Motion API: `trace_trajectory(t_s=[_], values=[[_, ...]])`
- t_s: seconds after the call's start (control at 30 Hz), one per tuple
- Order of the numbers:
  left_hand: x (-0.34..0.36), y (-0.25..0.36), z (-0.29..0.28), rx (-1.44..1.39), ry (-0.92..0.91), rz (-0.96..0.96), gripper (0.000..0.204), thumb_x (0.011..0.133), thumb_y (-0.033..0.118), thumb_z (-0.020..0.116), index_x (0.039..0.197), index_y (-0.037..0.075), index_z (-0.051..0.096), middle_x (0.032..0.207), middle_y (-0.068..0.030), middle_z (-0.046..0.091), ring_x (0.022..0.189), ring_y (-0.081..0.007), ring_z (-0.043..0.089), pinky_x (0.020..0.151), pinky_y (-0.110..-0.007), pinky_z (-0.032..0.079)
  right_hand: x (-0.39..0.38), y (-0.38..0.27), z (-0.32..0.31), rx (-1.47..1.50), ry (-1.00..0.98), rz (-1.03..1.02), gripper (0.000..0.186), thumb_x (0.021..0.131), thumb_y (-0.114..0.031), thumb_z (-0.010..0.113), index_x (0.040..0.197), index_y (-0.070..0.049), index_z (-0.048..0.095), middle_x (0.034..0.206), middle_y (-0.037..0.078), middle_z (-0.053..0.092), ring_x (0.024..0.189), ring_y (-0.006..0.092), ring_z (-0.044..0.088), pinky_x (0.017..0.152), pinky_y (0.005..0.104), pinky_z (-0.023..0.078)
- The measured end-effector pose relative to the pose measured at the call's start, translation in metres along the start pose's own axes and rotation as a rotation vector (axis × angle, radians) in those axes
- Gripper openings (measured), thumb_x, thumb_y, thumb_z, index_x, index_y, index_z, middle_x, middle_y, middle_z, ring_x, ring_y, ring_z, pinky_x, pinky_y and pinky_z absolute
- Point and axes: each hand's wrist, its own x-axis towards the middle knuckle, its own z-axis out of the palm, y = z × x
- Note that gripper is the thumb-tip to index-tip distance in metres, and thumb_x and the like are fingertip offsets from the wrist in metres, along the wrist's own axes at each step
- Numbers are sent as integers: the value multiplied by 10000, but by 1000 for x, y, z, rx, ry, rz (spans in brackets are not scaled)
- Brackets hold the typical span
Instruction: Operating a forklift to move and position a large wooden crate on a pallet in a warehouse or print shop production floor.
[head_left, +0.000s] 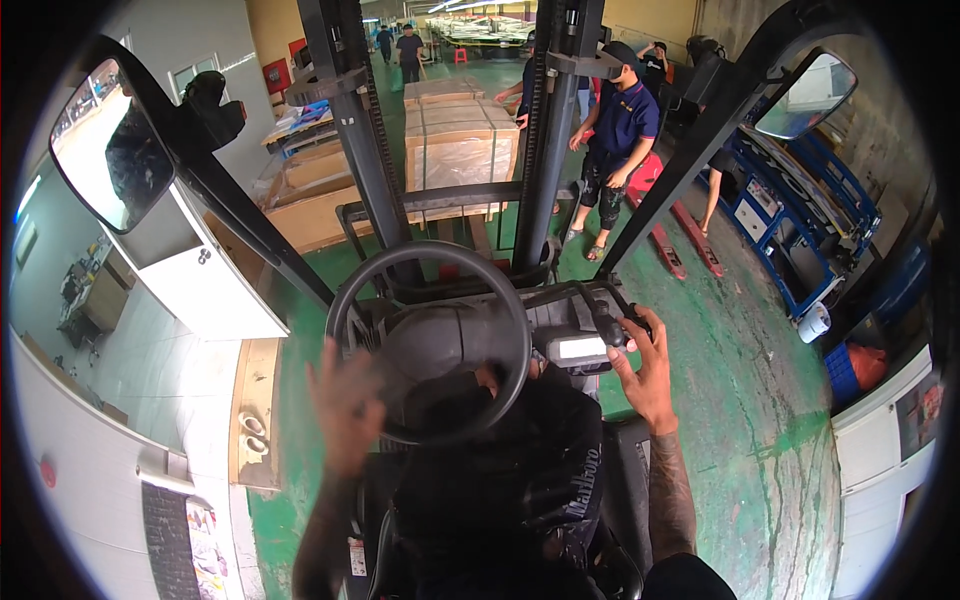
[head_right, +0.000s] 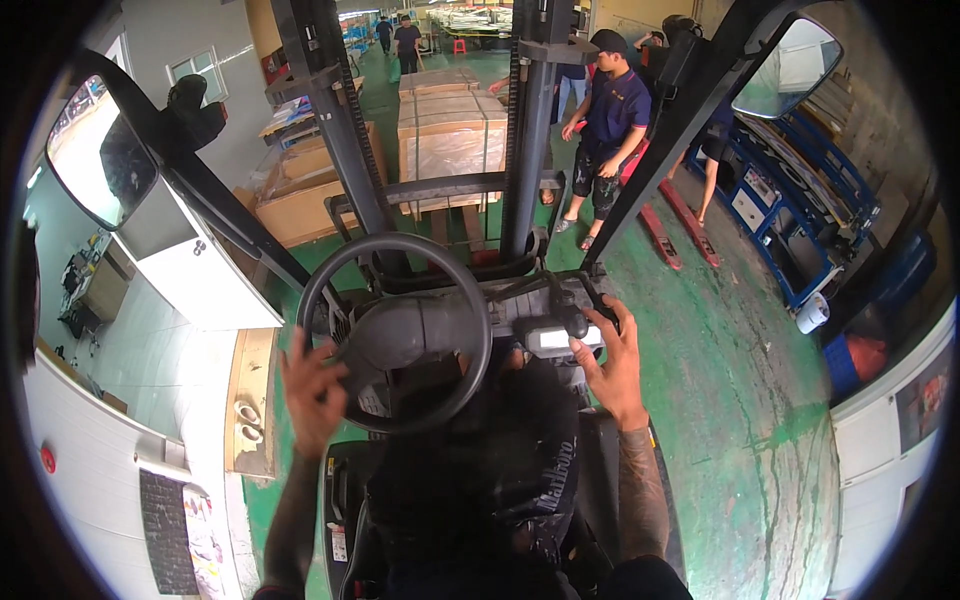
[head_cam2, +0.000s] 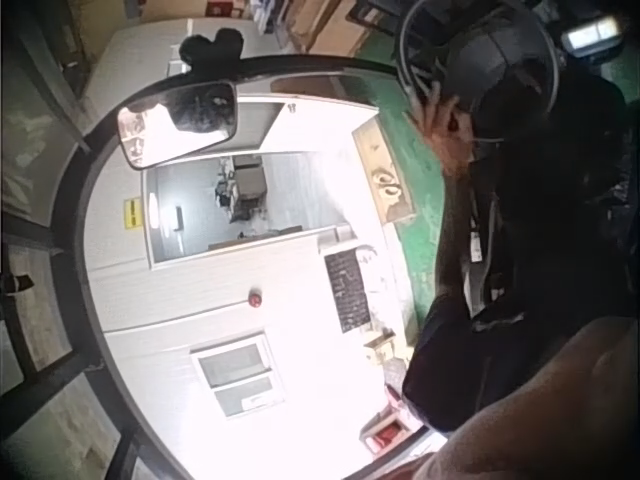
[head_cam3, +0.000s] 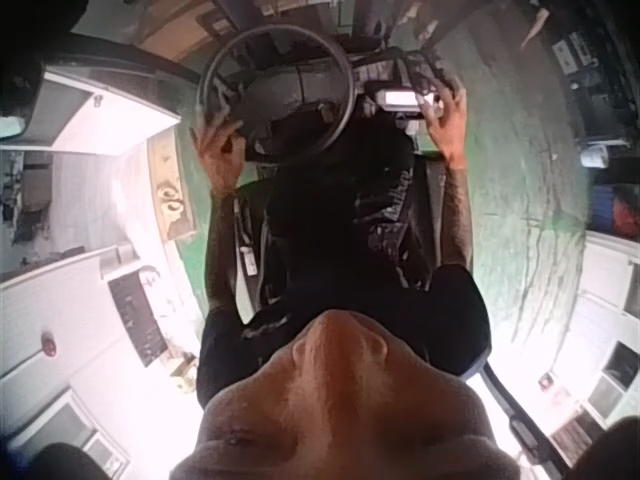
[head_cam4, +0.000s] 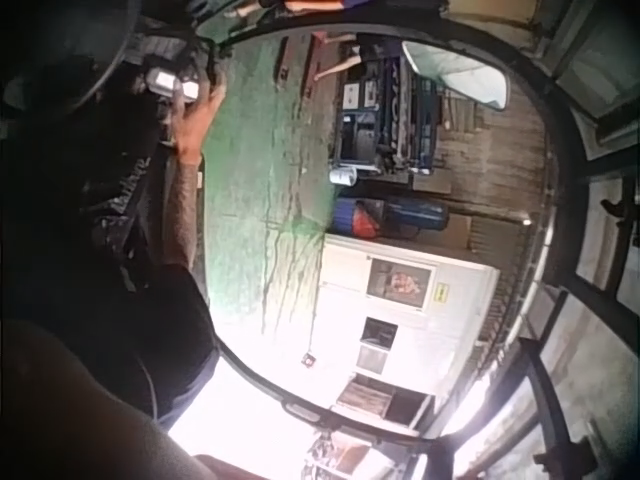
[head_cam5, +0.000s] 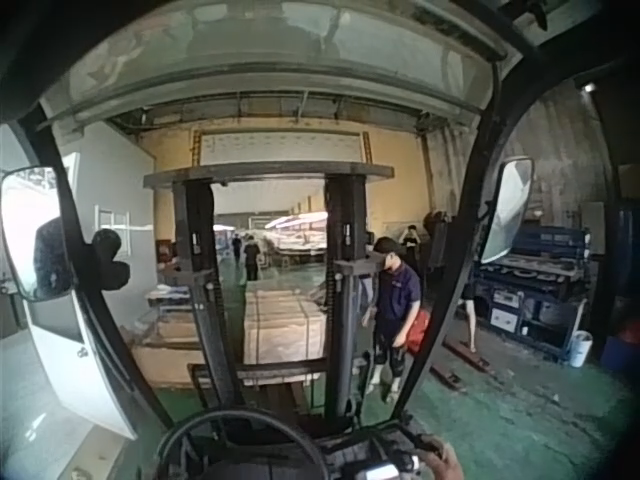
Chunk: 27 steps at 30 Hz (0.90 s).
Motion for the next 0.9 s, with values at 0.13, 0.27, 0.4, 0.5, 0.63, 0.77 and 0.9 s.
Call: trace_trajectory(t_s=[0.13, 0.27, 0.4, 0.5, 0.63, 0.77, 0.9], values=[[102, -12, 17, -381, 165, -284, 242, 870, 21, 704, 1054, 32, 860, 1465, -137, 762, 1285, -345, 766, 1013, -403, 631, -20, -7, -7, 4, 3, -5, 531, 1007, -350, 845, 1441, -70, 721, 1619, 209, 521, 1512, 446, 508, 1228, 540, 463], [175, 56, 78, -342, 153, -84, 172, 883, 187, 752, 981, 134, 882, 1305, -79, 833, 1065, -326, 818, 978, -414, 628, -40, -2, -26, 2, 19, 4, 530, 1001, -325, 852, 1448, -71, 720, 1621, 213, 519, 1507, 443, 520, 1223, 540, 468], [175, 100, 110, -225, 190, 150, 87, 858, 150, 768, 895, 142, 847, 1162, -11, 859, 984, -349, 779, 1010, -453, 618, -40, -11, -23, -14, 13, -18, 517, 1005, -297, 851, 1448, -64, 720, 1622, 212, 515, 1491, 432, 537, 1187, 519, 504], [168, 102, 110, -224, 212, 147, 70, 857, 151, 772, 882, 146, 837, 1154, 0, 856, 983, -359, 776, 998, -461, 620, -43, -16, -23, -18, 9, -23, 505, 1015, -288, 845, 1448, -60, 718, 1624, 206, 510, 1482, 424, 549, 1156, 499, 531], [166, 88, 83, -193, 168, 46, 55, 864, 152, 776, 875, 148, 829, 1138, 1, 846, 989, -340, 790, 909, -459, 643, -56, -10, -25, 4, 21, -31, 506, 1013, -287, 846, 1451, -68, 719, 1636, 187, 504, 1485, 400, 546, 1108, 477, 551], [136, 81, 45, -207, 161, -132, 100, 880, 155, 777, 963, 130, 828, 1129, -40, 834, 972, -345, 808, 856, -443, 641, -78, -10, -38, -19, 20, -38, 506, 1007, -292, 850, 1447, -77, 725, 1647, 173, 500, 1488, 380, 542, 1057, 451, 567], [86, 78, 15, -200, 259, -161, 144, 907, 135, 754, 1027, 106, 828, 1144, -77, 833, 1018, -357, 807, 894, -439, 637, -100, -13, -63, 16, -8, -12, 506, 1009, -305, 845, 1446, -81, 726, 1645, 177, 499, 1499, 396, 533, 1112, 476, 545]])
